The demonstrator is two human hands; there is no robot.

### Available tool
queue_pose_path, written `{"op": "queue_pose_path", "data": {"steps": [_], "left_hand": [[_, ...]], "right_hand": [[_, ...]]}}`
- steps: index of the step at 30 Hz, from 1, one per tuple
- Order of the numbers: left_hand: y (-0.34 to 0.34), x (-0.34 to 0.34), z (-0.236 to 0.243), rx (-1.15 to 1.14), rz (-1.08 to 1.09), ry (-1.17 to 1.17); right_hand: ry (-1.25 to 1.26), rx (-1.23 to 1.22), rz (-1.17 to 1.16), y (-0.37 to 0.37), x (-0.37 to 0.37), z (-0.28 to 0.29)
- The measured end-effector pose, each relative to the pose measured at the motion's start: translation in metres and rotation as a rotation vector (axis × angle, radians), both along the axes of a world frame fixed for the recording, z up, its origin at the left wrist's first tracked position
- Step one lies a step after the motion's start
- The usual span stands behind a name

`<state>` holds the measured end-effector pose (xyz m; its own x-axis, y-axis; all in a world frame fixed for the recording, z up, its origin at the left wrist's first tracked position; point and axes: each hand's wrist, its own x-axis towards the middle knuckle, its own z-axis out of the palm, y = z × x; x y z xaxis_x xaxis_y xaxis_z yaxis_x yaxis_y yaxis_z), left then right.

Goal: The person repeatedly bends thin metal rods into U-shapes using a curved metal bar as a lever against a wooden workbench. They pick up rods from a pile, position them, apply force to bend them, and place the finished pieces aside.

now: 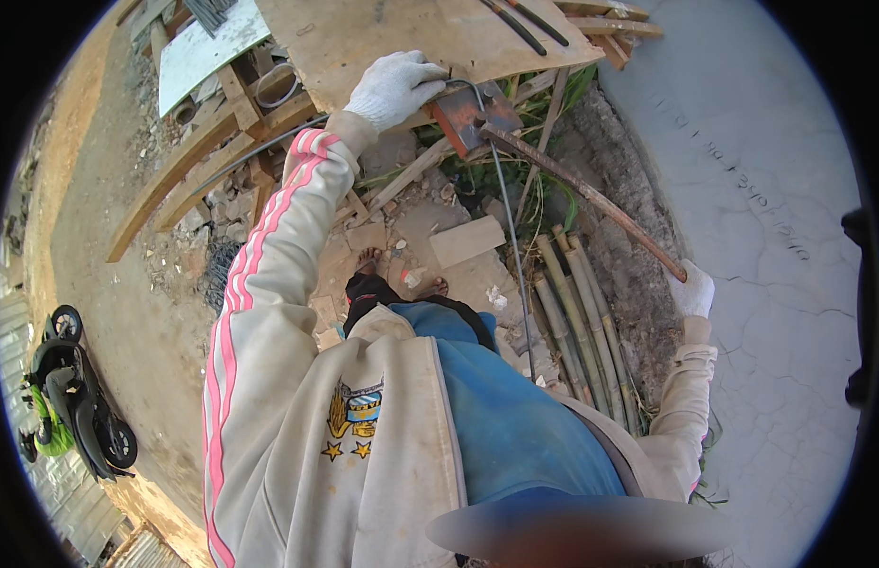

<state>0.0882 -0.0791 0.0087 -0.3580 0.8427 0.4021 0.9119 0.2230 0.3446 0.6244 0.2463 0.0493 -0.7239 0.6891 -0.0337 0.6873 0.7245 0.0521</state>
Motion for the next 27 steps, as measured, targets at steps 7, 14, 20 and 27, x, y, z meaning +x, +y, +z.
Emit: {"op": "queue_pose_path", "data": {"steps": [7,14,20,27], "left_hand": [[0.0,0.001,0.003,-0.017,0.0,0.012],[0.0,0.0,0.004,-0.01,-0.009,-0.013],[0.001,0.002,0.005,-0.023,-0.005,-0.024],[0.002,-0.002,0.0,0.016,-0.018,0.014]], "right_hand": [[-0.036,0.045,0.035,0.041,-0.021,-0.001],[0.022,0.047,0.003,0.015,-0.009,-0.008],[-0.007,0.083,-0.062,-0.009,0.003,-0.011],[-0.038,0.104,-0.13,-0.02,0.005,-0.001]]}}
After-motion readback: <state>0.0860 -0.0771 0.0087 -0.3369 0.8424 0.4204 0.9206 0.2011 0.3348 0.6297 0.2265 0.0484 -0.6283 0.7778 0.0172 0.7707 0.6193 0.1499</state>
